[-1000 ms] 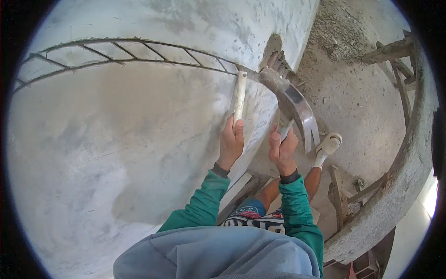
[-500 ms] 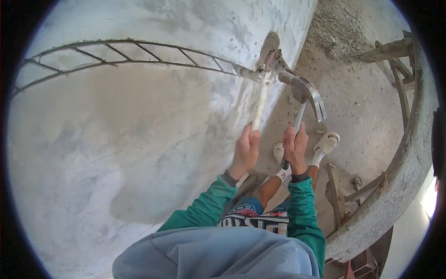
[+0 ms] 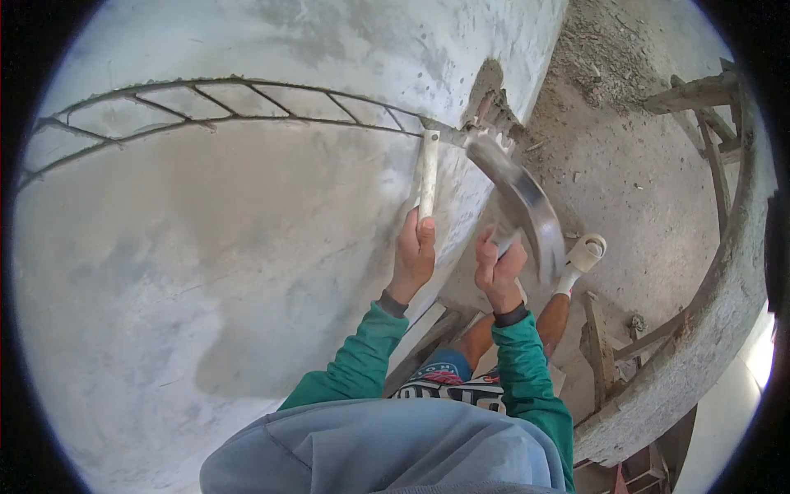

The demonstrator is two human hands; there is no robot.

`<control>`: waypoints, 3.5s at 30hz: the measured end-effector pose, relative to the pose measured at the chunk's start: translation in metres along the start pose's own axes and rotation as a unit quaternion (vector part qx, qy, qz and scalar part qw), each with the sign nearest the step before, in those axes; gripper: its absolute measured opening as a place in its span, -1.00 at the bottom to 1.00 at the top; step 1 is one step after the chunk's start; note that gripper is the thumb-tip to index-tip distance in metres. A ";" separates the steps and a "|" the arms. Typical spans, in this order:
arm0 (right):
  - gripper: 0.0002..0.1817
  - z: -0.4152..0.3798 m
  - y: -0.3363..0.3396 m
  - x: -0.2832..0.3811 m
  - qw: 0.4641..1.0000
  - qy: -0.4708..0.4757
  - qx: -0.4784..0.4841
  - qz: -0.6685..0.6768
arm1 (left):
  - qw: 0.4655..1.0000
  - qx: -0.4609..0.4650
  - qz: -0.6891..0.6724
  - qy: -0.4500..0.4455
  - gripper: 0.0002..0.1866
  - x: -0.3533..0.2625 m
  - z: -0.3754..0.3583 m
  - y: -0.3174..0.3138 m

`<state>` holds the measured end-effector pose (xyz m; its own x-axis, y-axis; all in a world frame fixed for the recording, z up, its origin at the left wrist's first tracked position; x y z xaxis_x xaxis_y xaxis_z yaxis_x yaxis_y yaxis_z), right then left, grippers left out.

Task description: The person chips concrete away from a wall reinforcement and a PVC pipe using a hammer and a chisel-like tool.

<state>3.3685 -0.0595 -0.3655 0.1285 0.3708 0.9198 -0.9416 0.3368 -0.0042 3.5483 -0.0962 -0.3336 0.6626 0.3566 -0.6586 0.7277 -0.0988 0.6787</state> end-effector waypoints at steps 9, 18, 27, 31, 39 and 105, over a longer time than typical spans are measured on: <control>-0.70 0.001 0.002 -0.029 0.985 -0.152 0.064 -0.044 | 0.845 0.251 -0.371 0.291 -0.54 0.014 -0.005 -0.030; -0.55 -0.034 0.035 -0.075 0.978 -0.206 0.010 -0.009 | 0.877 0.231 0.408 0.099 -0.71 0.089 -0.047 -0.045; -0.50 -0.044 0.006 -0.044 0.936 -0.313 -0.031 0.157 | 0.979 0.048 0.191 -0.062 -0.56 -0.028 -0.040 0.017; -0.52 -0.048 -0.013 -0.039 0.939 -0.295 -0.038 0.170 | 0.965 0.051 0.256 -0.002 -0.57 -0.042 -0.019 0.023; -0.59 -0.033 0.002 -0.009 0.966 -0.220 -0.053 0.122 | 0.991 0.095 0.075 0.061 -0.53 -0.035 -0.005 0.023; -0.72 -0.025 -0.019 -0.112 0.978 -0.121 0.092 -0.141 | 0.996 0.030 -0.077 0.019 -0.53 0.073 0.057 -0.072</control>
<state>3.3803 -0.0856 -0.4784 0.3339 0.0622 0.9406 -0.9226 0.2261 0.3125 3.5545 -0.1160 -0.4485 0.5359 0.4065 -0.7400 0.8302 -0.0944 0.5494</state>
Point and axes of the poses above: each hand's wrist, its own z-axis towards the middle knuckle, its own y-axis out of the back of the hand, x = y × z, the point moved 7 cm from there along z, towards the middle knuckle, and after that the axes turned 11 degrees about y, right-handed, at the moved point
